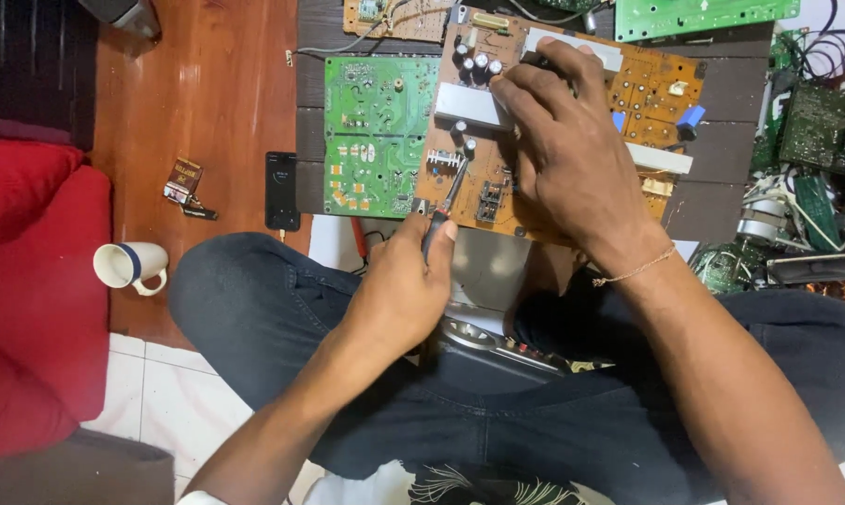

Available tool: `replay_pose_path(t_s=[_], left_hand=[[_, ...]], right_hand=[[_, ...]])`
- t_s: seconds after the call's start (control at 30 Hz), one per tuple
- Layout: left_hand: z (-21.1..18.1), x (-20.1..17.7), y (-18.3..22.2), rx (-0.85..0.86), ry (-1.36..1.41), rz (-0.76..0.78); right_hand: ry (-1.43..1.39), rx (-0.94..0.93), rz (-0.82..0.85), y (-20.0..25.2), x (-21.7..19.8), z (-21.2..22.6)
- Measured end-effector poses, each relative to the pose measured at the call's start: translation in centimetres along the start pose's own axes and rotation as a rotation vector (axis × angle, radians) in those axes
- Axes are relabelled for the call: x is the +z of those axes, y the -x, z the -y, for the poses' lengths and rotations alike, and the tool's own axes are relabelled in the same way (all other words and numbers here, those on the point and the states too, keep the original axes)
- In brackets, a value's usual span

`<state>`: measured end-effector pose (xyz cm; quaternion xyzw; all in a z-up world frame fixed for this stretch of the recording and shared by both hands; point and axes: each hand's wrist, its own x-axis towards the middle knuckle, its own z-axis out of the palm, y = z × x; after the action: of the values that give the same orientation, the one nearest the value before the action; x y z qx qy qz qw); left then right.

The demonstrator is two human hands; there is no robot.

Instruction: The person is using pliers to remove various electronic components from multiple circuit boards laid out on a workspace.

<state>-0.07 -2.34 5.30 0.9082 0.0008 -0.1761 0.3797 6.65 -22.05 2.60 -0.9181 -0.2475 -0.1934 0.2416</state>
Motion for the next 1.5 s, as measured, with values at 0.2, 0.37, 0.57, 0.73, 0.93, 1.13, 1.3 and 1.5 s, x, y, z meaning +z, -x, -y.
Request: replay_pose_path(t_s=[0.2, 0.37, 0.57, 0.73, 0.93, 1.13, 1.3, 1.5], left_hand=[[1.9, -0.1, -0.7, -0.452, 1.129, 0.365], [3.4, -0.4, -0.9, -0.577, 1.596, 0.538], [4.7, 0.7, -1.1, -0.504, 1.959, 0.820], [4.6, 1.3, -0.8, -0.488, 2.200, 0.903], [-3.2, 0.1, 3.9, -0.428, 1.977, 1.488], [-0.5, 2.0, 0.7, -0.240, 1.818, 1.131], [4.2, 2.2, 1.5, -0.326, 1.870, 1.017], [5.2, 1.4, 2.4, -0.264, 1.816, 0.899]], right_hand=[[-0.003, 0.009, -0.006, 0.0, 0.3, 0.0], [0.013, -0.012, -0.015, -0.3, 0.3, 0.2], [0.014, -0.005, -0.010, -0.1, 0.4, 0.0], [0.025, 0.017, 0.008, 0.1, 0.6, 0.0], [-0.058, -0.059, 0.000, 0.0, 0.5, -0.9], [-0.089, -0.013, -0.002, 0.8, 0.2, -0.8], [-0.063, -0.001, -0.018, 0.2, 0.0, -0.4], [-0.088, -0.011, -0.032, 0.2, 0.2, -0.3]])
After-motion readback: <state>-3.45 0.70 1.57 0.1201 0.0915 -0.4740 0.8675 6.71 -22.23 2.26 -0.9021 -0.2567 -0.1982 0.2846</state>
